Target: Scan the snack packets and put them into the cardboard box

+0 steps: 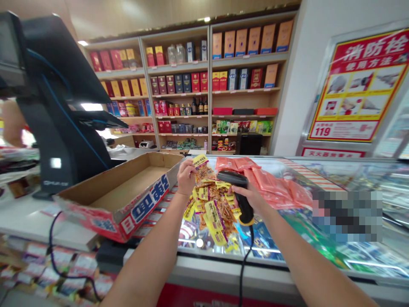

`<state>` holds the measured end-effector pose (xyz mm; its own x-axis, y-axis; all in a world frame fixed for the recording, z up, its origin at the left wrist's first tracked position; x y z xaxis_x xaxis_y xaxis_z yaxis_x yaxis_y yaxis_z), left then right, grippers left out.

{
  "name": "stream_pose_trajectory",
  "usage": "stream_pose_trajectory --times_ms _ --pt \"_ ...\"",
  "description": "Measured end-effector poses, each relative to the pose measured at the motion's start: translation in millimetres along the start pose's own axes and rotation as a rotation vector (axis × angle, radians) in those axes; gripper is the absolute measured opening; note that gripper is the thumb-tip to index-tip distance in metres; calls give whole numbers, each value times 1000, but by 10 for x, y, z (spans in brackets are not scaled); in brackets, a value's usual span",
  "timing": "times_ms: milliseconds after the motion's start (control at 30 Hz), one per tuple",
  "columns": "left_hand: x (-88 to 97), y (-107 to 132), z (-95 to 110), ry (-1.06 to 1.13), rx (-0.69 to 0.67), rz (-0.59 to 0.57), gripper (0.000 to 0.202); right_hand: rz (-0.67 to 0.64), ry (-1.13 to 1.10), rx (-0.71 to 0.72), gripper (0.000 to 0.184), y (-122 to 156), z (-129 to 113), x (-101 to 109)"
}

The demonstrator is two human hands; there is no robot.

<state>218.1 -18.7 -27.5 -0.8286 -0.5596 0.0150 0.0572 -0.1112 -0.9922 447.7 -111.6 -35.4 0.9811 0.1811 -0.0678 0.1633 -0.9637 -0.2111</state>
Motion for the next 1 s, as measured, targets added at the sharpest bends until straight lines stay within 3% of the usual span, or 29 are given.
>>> stream_pose_trajectory --times_ms 200,467,633,733,867,1000 --pt "-21 -20 67 -24 16 -49 27 14 -14 -19 27 9 4 -4" --pt "-24 2 50 -16 33 -26 26 3 -19 -9 25 -21 61 26" --pt "9 -235 102 -147 211 -86 24 -34 -66 27 26 -21 66 22" --pt "230 -604 112 -332 337 -207 24 -31 -91 45 25 -18 61 22" --pt "822 -1148 50 -661 389 -370 24 -13 -98 35 28 -20 77 21" --pt "1369 -1392 -83 -1002 400 -697 23 -2 -85 42 29 -15 69 -3"
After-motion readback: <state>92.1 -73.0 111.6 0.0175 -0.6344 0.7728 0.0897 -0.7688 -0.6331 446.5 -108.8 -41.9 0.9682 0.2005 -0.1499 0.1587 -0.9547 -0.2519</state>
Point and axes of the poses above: each hand's wrist, its own y-axis away from the middle knuckle, its own x-axis out of the back of the hand, z = x × y, the point moved 2 cm from there along -y, towards the middle knuckle, and after that the axes turned 1 degree about z, right-handed, at the moved point
